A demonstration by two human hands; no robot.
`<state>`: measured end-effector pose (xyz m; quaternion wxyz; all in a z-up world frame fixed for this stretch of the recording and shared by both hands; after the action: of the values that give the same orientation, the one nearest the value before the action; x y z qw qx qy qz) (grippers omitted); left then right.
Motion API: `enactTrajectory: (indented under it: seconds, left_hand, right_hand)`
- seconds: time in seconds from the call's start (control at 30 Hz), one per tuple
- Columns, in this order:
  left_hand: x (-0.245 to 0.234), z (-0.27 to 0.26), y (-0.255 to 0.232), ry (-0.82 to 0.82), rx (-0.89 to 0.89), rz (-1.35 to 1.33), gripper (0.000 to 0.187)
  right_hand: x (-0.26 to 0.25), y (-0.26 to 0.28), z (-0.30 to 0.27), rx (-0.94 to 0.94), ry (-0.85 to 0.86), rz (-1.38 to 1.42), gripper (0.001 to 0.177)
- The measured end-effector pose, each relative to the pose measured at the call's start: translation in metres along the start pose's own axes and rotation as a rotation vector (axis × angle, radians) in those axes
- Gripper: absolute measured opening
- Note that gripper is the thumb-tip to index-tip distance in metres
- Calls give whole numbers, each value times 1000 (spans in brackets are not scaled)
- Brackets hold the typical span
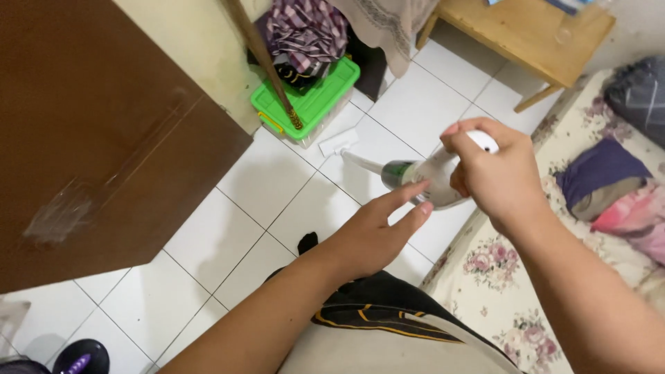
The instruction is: Assembling a handheld vacuum cleaner by connecting its main body, filter, and nozzle.
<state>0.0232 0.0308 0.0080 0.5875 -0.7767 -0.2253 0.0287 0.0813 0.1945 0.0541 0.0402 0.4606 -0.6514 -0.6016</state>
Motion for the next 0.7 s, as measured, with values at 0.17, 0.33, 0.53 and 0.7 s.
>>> enactTrajectory:
  seconds: [0.17,0.33,0.53,0.7]
  left_hand:
    - [11,-2,6,24,-26,8,67]
    - [20,0,11,37,-49,53,69]
    - [40,15,19,52,-180,88,83]
    - [43,27,29,42,111,129,106]
  right_hand:
    - [-27,20,-25,39,28,-142,15]
    - [-49,12,-41,106,49,-284,15]
    - [-43,14,-29,44,88,-325,17]
    - [-20,-10,-9,-40,80,-306,20]
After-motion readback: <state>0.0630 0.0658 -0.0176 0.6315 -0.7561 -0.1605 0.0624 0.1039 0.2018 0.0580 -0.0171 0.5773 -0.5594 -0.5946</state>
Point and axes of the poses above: each hand's wrist, its own z-axis towards the middle knuckle, its own x-axis out of the palm, y = z × x, the point moved 3 cm from there along z, towards the middle knuckle, and after that the axes turned 12 degrees about -z, right-handed, at the moved point
